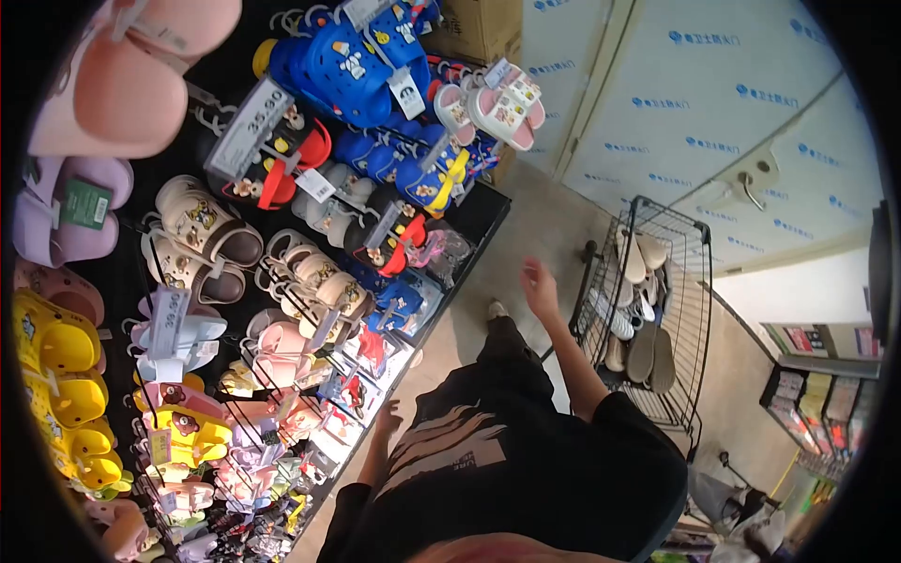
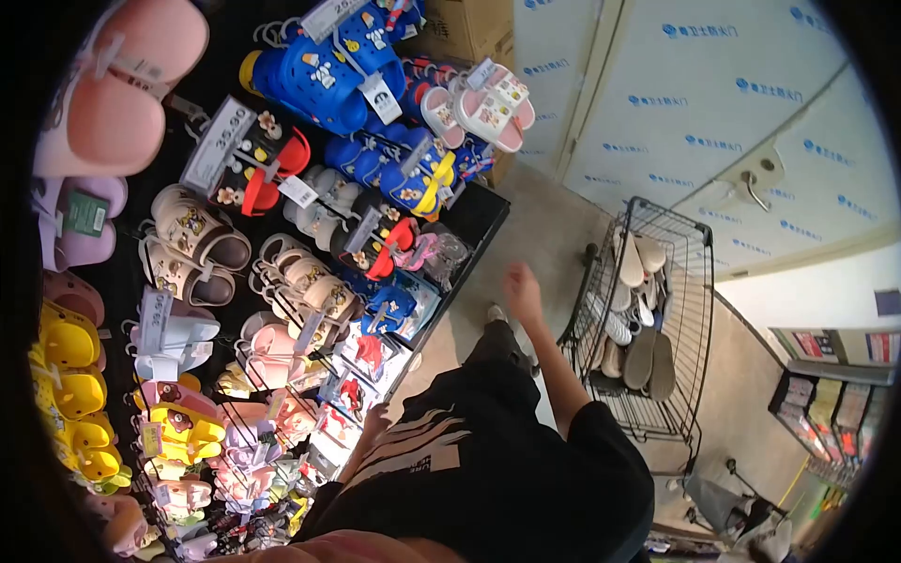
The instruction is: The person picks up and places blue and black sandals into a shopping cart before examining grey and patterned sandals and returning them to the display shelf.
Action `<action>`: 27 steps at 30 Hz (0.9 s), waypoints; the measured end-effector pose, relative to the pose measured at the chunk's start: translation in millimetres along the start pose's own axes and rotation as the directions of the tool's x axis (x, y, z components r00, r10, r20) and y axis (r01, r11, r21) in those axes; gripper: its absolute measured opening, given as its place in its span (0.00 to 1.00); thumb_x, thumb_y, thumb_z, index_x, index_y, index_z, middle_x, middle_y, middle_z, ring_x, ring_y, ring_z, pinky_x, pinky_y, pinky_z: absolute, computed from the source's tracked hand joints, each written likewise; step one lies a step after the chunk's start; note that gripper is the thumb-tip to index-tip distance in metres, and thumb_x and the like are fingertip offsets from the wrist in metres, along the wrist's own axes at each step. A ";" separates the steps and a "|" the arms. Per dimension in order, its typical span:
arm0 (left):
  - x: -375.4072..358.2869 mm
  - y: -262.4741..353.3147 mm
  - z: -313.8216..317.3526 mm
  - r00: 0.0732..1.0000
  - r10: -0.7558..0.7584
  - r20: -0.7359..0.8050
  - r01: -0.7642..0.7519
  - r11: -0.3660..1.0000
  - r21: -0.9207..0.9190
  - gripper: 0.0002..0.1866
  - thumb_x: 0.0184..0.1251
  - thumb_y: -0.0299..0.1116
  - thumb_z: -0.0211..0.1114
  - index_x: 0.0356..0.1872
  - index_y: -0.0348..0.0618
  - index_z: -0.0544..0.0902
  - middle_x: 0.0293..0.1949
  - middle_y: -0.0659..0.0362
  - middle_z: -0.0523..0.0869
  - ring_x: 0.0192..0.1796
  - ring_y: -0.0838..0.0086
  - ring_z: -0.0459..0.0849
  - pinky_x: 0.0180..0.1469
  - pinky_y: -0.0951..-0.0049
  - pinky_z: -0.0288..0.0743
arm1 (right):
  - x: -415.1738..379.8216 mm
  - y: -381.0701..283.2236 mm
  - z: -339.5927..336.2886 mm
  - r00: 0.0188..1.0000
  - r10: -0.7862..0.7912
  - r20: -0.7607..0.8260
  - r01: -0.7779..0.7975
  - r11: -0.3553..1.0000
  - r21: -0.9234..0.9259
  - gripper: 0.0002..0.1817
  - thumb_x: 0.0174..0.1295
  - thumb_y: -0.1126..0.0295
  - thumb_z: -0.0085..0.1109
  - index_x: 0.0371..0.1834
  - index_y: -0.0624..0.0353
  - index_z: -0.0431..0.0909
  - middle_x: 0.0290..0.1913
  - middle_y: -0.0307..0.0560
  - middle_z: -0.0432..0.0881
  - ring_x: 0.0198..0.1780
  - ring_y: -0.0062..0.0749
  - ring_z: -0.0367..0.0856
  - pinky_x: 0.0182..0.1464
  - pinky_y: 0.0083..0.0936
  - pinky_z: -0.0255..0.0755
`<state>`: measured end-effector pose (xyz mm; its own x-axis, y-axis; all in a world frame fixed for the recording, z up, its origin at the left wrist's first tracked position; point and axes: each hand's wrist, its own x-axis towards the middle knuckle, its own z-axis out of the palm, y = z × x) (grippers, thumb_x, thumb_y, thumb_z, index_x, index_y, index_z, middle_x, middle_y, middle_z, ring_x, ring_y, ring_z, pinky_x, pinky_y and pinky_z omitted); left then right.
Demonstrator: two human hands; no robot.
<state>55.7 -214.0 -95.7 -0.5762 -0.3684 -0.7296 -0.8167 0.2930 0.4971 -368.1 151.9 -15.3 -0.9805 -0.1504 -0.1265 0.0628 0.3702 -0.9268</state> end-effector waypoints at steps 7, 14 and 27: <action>26.7 142.1 -2.4 0.905 0.395 -0.156 -0.383 0.918 0.104 0.27 0.56 0.20 0.59 0.60 0.42 0.79 0.50 0.46 0.87 0.42 0.62 0.89 0.44 0.67 0.83 | 161.4 -227.5 39.0 0.850 -0.488 0.199 0.091 0.509 0.856 0.25 0.73 0.75 0.50 0.72 0.60 0.59 0.61 0.58 0.77 0.62 0.41 0.78 0.68 0.36 0.70; 3.9 113.3 7.8 0.983 0.104 -0.153 -0.110 0.994 -0.029 0.23 0.60 0.29 0.69 0.59 0.41 0.80 0.45 0.49 0.89 0.39 0.65 0.90 0.41 0.67 0.84 | 231.9 -326.9 80.5 0.797 -0.541 0.268 -0.313 0.010 0.950 0.31 0.76 0.67 0.50 0.78 0.49 0.48 0.67 0.61 0.71 0.69 0.49 0.70 0.73 0.44 0.61; 7.0 -0.9 51.4 0.996 -0.081 -0.043 0.067 0.960 -0.271 0.19 0.63 0.31 0.68 0.56 0.42 0.82 0.40 0.47 0.90 0.36 0.67 0.90 0.38 0.69 0.84 | 186.2 -371.7 52.9 0.920 -0.371 0.128 -0.153 -0.039 0.987 0.16 0.73 0.57 0.55 0.61 0.44 0.72 0.57 0.35 0.82 0.59 0.30 0.80 0.64 0.31 0.71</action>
<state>54.0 -171.5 -125.4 -0.5090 -0.4282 -0.7467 -0.8310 0.0181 0.5560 -564.2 -62.2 287.0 -0.9013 -0.3930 0.1826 0.3314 -0.8966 -0.2937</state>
